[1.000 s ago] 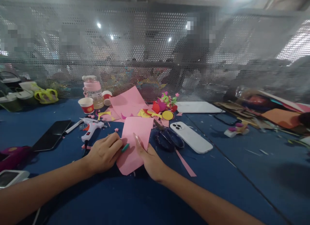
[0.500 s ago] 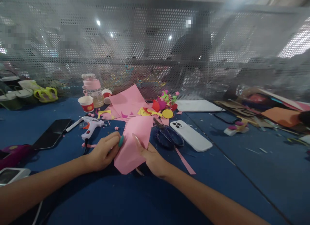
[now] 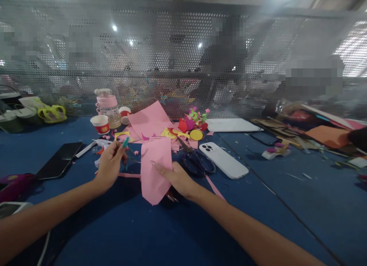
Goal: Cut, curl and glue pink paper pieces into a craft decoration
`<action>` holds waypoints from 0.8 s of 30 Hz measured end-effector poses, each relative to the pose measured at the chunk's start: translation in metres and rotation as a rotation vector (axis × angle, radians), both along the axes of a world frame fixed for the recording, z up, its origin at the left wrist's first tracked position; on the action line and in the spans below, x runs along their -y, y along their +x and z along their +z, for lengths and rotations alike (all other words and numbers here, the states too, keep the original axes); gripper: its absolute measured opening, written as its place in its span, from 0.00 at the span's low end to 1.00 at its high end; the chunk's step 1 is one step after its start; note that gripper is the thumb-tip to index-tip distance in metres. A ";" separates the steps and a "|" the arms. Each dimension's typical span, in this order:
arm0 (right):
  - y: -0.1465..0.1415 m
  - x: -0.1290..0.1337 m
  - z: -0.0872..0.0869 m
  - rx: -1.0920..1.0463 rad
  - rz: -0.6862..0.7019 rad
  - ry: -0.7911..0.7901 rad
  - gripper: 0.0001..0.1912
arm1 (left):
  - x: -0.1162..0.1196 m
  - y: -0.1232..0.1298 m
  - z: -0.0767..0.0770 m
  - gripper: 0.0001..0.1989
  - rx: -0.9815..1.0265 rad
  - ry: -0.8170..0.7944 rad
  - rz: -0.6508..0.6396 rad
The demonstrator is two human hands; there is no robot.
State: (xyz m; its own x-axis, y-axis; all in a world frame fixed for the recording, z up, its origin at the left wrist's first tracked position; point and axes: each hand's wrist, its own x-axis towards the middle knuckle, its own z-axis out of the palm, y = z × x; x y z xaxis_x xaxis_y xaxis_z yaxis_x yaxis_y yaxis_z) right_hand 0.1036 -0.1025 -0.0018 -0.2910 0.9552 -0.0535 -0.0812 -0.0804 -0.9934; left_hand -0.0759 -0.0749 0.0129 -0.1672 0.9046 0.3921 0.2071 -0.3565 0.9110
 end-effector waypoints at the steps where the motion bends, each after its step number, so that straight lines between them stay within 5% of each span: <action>1: 0.000 0.000 0.001 0.028 0.042 0.004 0.15 | 0.001 0.000 -0.001 0.09 -0.008 -0.023 -0.008; 6: 0.003 -0.001 0.009 0.110 0.114 0.058 0.14 | 0.002 0.003 -0.006 0.05 -0.042 0.111 0.000; 9: 0.005 -0.002 0.012 0.173 0.148 0.026 0.14 | 0.004 0.001 -0.007 0.10 -0.268 0.276 0.026; 13: 0.011 -0.005 0.007 0.250 0.166 -0.015 0.17 | 0.010 0.000 -0.005 0.06 -0.558 0.283 0.001; 15: 0.013 -0.007 0.004 0.264 0.163 0.001 0.16 | 0.012 0.002 -0.005 0.06 -0.527 0.279 -0.083; 20: 0.019 -0.009 0.002 0.305 0.217 0.102 0.16 | 0.015 0.009 -0.010 0.27 -0.258 0.066 -0.345; 24: 0.019 -0.019 -0.006 0.051 0.102 0.105 0.22 | 0.015 0.009 -0.003 0.24 -0.070 0.112 -0.260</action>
State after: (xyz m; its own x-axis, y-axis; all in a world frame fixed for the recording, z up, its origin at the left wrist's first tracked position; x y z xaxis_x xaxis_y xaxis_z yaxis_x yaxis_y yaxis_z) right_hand 0.1223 -0.0834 -0.0078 -0.3867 0.9218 0.0276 -0.0267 0.0187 -0.9995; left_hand -0.0668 -0.0903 0.0094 0.0957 0.8642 0.4939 0.1561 -0.5031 0.8500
